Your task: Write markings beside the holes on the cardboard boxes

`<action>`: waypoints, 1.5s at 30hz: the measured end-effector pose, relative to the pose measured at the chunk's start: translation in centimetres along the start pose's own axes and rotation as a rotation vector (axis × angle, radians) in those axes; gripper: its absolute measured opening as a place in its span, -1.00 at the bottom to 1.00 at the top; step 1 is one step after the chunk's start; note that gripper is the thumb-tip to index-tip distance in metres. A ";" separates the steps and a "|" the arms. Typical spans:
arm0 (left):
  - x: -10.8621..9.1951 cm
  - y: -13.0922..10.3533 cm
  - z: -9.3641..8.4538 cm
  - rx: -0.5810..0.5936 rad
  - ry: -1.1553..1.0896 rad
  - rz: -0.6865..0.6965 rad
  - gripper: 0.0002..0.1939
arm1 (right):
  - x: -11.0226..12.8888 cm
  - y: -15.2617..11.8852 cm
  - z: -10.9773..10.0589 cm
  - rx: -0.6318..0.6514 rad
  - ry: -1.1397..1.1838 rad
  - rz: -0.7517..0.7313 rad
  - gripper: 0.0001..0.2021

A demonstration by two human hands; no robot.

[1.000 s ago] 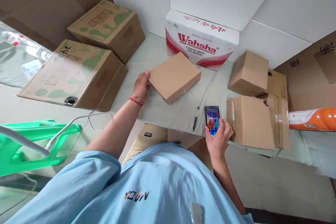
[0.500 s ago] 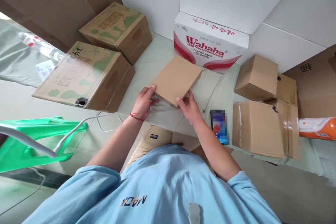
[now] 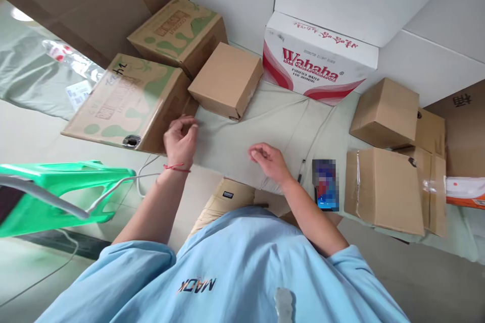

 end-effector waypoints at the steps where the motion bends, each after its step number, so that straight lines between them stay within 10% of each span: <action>1: 0.2 -0.7 -0.5 -0.027 0.032 0.015 -0.81 | -0.7 -1.7 -0.4 -0.009 0.004 0.013 -0.59; 8: 0.2 -1.2 -1.1 -0.088 0.184 0.057 -0.78 | -2.7 -13.7 -5.1 -0.123 0.000 0.089 -0.69; 15: -0.9 0.3 1.1 -0.073 0.244 0.047 -0.63 | -4.0 -22.0 -10.5 -0.543 0.020 0.018 -0.73; 23: -6.6 -0.4 8.2 0.111 0.243 0.588 -0.58 | -5.2 -23.2 -10.6 -0.603 0.029 0.005 -0.75; 27: -6.2 2.7 10.4 0.307 0.193 0.513 -0.40 | -5.0 -24.1 -11.6 -0.668 0.009 -0.004 -0.77; 32: -4.6 5.5 8.8 0.303 0.205 0.398 0.04 | -5.0 -27.0 -13.5 -0.901 0.083 -0.040 -0.77; 36: -4.9 6.0 8.3 0.307 0.151 0.338 -0.09 | -4.8 -28.5 -14.5 -1.036 0.122 -0.093 -0.77; 41: -7.9 2.1 9.8 0.224 0.065 0.262 -0.32 | -5.0 -29.6 -19.3 -1.548 0.067 -0.294 -0.66; 45: -11.9 -7.2 11.7 0.524 -0.180 0.258 -0.56 | -6.8 -29.6 -23.9 -1.635 -0.039 -0.069 -0.34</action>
Point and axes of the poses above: each hand's wrist, its own y-axis towards the middle knuckle, its own z-axis out of the palm, x = y × z, the point moved 1 cm from there along y, towards the middle knuckle, and after that the axes turned 15 degrees about z, right-handed, at the moved point
